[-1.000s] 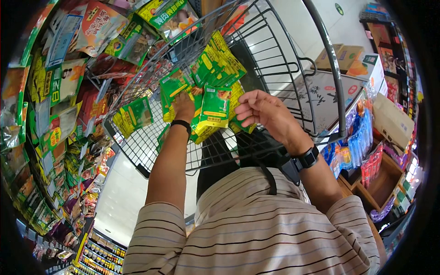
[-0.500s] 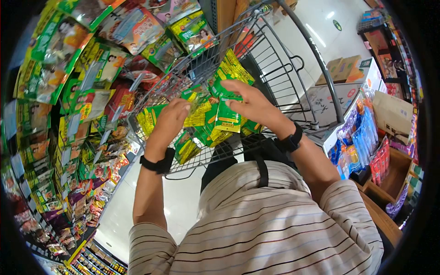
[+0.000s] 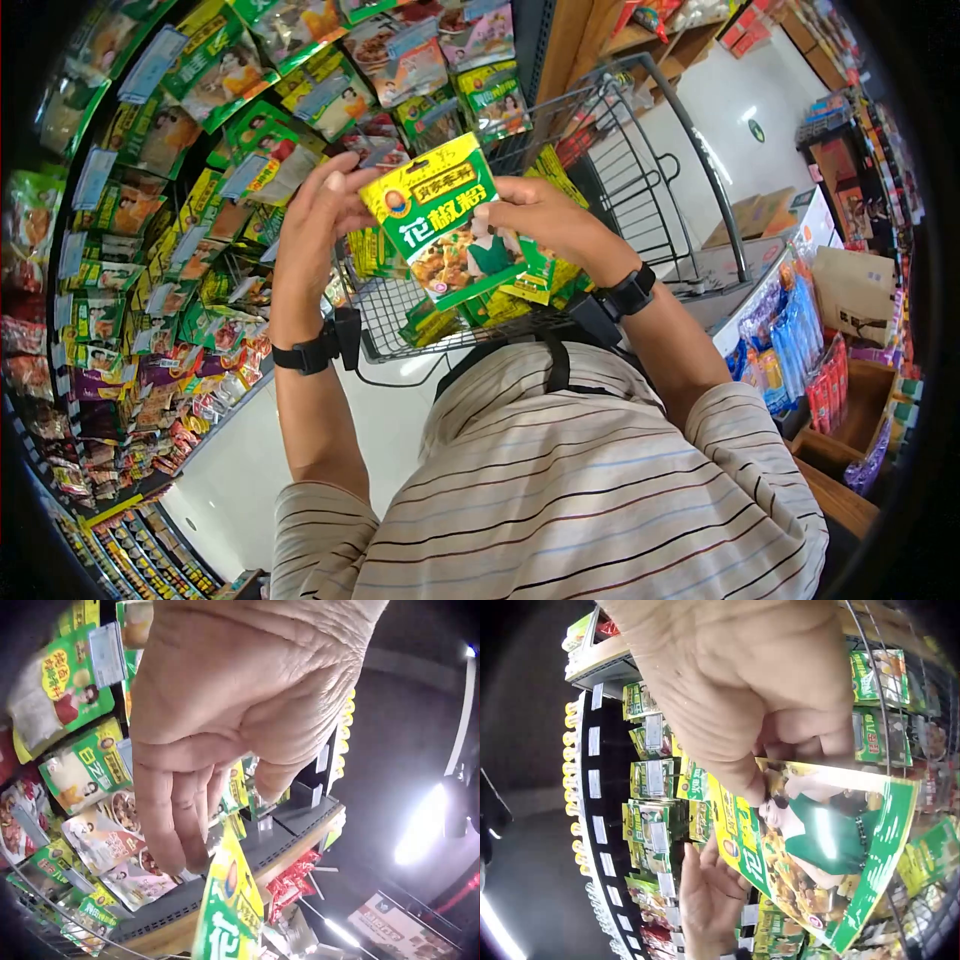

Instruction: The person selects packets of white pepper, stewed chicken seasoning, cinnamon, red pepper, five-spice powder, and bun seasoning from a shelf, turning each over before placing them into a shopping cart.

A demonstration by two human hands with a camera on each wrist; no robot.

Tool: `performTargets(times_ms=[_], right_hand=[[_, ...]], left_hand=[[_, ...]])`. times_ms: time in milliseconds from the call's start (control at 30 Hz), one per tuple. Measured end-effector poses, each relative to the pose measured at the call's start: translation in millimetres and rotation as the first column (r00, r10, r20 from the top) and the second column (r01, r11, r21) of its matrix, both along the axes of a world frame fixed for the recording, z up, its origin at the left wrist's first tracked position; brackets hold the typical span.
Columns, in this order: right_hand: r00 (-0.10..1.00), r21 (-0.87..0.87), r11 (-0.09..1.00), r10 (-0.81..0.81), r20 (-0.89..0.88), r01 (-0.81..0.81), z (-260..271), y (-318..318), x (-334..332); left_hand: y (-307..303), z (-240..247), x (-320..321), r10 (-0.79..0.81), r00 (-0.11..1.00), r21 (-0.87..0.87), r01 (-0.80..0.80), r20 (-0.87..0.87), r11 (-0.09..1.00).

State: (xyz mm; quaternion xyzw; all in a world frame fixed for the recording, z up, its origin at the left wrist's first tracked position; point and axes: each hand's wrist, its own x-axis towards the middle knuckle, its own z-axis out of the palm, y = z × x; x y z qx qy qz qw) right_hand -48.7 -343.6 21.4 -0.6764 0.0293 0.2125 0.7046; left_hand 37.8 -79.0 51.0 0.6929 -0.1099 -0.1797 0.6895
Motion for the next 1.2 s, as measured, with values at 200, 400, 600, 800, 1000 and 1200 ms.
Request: performTargets(times_ms=[200,400,600,800,1000,1200], right_hand=[[0.984,0.187,0.972,-0.162,0.077,0.145,-14.9,20.5,7.8],[0.99,0.341,0.933,-0.136,0.04,0.115,1.9,44.7,10.9],[0.991,0.334,0.94,-0.11,0.082,0.076,12.0,64.6,14.5],[0.984,0.152,0.988,-0.038,0.177,0.011,18.0,62.3,12.0],[0.951,0.101,0.992,-0.107,0.289,0.081,15.1,61.6,6.3],[0.965,0.091,0.996,-0.046,0.259,0.023,41.1,60.3,9.6]], left_hand=[[27.7,-33.6,-42.6,-0.059,0.993,-0.049,0.054,-0.099,0.997],[35.9,-45.9,-71.7,-0.027,0.989,-0.052,0.02,-0.148,0.998],[46.1,-35.9,-79.6,0.057,0.995,-0.08,-0.063,-0.08,0.995],[48.3,-30.2,-81.6,0.118,0.989,-0.145,-0.129,-0.088,0.981],[49.8,-41.7,-73.4,0.117,0.991,-0.043,-0.114,0.064,0.993],[32.5,-7.1,-70.9,0.055,0.998,-0.186,-0.049,0.029,0.981]])
